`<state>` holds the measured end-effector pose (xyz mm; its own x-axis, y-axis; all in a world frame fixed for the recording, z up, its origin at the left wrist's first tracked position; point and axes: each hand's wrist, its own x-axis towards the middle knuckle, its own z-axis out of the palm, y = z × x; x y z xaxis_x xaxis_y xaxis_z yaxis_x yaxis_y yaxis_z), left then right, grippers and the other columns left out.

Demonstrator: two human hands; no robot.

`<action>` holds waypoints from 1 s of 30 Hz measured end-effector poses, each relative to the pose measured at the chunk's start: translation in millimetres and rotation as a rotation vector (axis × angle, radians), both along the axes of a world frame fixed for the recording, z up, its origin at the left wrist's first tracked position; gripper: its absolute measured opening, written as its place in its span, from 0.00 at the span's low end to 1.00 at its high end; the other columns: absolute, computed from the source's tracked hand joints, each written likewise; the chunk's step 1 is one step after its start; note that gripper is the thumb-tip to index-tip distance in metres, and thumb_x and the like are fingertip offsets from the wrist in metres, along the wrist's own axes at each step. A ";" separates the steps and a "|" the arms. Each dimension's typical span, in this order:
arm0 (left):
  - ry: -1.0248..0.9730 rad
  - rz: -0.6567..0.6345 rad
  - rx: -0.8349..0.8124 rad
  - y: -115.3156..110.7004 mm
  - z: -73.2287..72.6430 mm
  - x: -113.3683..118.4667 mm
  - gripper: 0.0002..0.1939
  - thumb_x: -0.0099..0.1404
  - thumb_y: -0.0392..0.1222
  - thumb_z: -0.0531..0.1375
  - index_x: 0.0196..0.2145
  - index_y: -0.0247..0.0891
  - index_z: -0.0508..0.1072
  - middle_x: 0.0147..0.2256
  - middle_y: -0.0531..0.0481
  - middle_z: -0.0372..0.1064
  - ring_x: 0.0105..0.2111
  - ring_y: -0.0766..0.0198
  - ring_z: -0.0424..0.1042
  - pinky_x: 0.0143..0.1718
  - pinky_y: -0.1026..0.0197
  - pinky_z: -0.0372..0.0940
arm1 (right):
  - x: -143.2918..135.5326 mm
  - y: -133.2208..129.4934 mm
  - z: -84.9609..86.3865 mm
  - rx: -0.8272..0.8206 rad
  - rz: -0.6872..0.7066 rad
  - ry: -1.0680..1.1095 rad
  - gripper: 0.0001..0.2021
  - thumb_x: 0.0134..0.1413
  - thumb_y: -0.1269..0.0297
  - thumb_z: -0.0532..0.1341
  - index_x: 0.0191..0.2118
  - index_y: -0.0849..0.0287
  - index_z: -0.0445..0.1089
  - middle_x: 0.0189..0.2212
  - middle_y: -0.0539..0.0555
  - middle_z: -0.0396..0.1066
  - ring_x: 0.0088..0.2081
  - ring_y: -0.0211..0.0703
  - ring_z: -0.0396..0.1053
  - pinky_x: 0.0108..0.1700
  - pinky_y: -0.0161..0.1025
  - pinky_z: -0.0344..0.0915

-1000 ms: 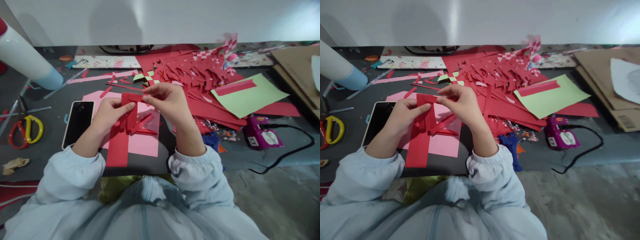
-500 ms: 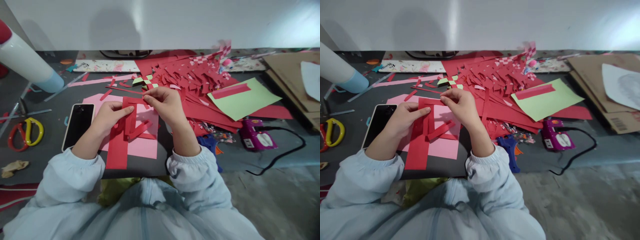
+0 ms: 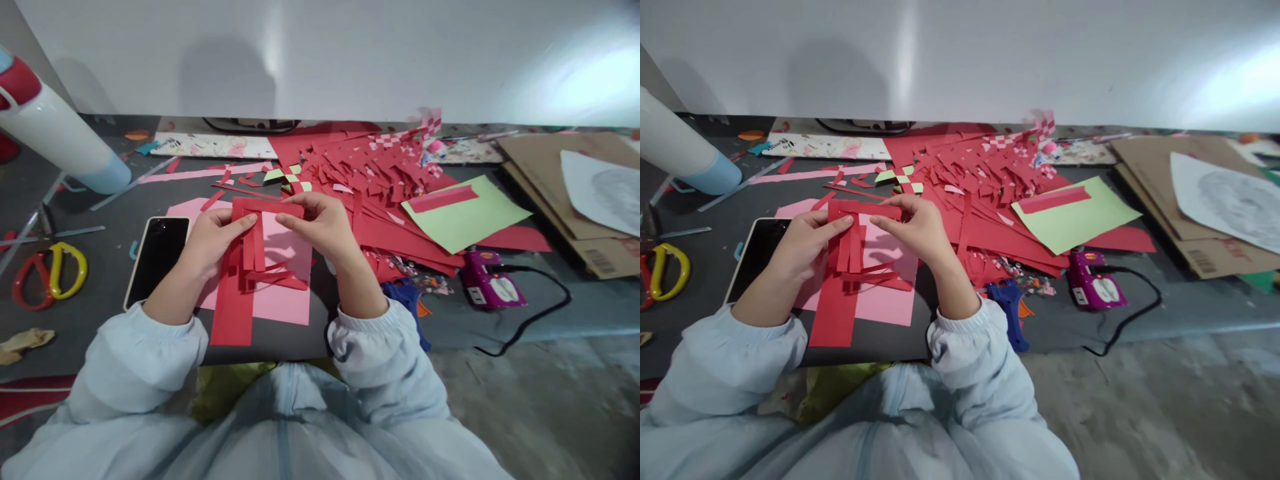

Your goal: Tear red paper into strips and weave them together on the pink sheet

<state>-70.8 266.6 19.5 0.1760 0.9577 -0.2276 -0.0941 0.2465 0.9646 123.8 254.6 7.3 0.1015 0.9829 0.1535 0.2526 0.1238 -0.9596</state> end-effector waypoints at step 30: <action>-0.022 -0.071 -0.117 -2.0 -5.1 -0.7 0.19 0.47 0.53 0.74 0.29 0.35 0.81 0.27 0.50 0.76 0.26 0.67 0.71 0.30 0.65 0.65 | 0.8 -0.9 2.8 -0.223 0.017 0.200 0.20 0.41 0.45 0.71 0.23 0.59 0.74 0.18 0.51 0.72 0.21 0.33 0.62 0.25 0.33 0.59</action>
